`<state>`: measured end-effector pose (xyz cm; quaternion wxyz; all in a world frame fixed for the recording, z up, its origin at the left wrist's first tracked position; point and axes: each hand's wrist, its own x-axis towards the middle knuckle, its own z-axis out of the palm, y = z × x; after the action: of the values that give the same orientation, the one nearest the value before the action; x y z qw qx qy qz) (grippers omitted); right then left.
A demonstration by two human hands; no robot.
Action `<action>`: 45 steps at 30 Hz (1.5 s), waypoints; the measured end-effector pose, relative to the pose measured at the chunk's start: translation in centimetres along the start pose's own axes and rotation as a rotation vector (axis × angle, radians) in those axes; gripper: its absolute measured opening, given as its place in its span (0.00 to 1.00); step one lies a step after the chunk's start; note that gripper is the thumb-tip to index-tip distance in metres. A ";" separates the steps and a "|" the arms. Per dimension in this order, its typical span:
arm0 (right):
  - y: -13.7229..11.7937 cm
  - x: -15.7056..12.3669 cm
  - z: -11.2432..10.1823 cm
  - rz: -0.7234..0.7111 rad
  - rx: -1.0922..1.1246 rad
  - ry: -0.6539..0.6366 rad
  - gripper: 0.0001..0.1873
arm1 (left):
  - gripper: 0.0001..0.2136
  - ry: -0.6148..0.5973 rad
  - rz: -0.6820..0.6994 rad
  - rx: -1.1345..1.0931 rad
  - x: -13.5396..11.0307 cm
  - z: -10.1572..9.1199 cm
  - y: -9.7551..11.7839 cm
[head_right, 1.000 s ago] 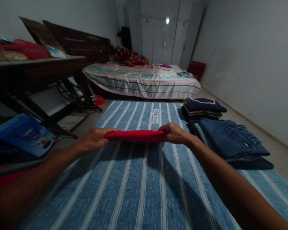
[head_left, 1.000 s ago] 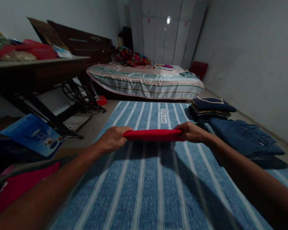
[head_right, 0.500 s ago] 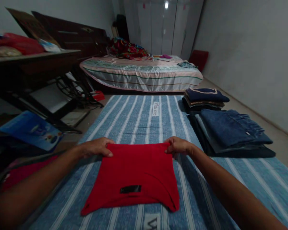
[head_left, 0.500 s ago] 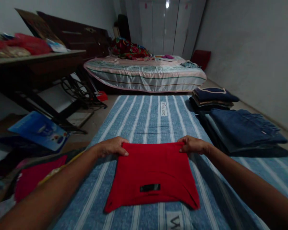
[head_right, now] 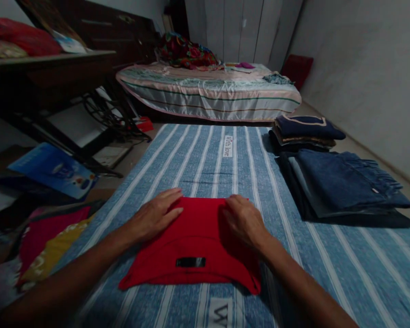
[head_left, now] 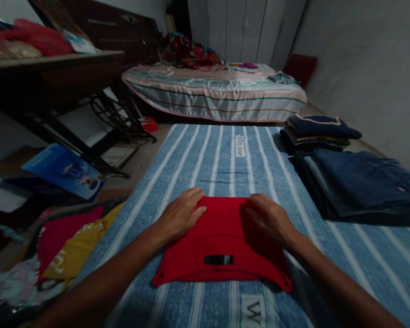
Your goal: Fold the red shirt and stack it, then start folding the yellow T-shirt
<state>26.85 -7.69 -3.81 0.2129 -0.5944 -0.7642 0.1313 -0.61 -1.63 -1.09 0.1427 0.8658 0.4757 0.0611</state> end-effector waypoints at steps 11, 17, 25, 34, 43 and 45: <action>-1.3 -1.8 3.8 0.152 -0.277 -0.117 0.34 | 0.30 -0.092 -0.067 0.130 -0.9 4.5 0.3; -0.9 -3.7 3.6 0.195 -0.278 -0.090 0.35 | 0.32 -0.091 -0.174 0.141 -1.6 4.2 -0.3; -1.1 -7.0 2.9 0.234 -0.293 -0.060 0.32 | 0.32 -0.026 -0.281 0.174 -2.9 4.1 -0.9; -2.9 -5.5 2.5 0.185 -0.197 0.073 0.29 | 0.30 0.030 -0.243 0.099 -2.6 2.4 0.8; -4.6 -3.9 4.6 0.191 -0.157 -0.080 0.36 | 0.31 -0.015 -0.231 0.093 -2.6 4.5 2.1; -4.1 -4.3 4.2 0.188 -0.127 -0.058 0.34 | 0.30 -0.007 -0.237 0.071 -2.8 4.2 1.8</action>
<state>22.20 -12.70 -6.37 0.1393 -0.6719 -0.7176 0.1190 0.36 -5.73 -4.49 0.1199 0.8082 0.5761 0.0238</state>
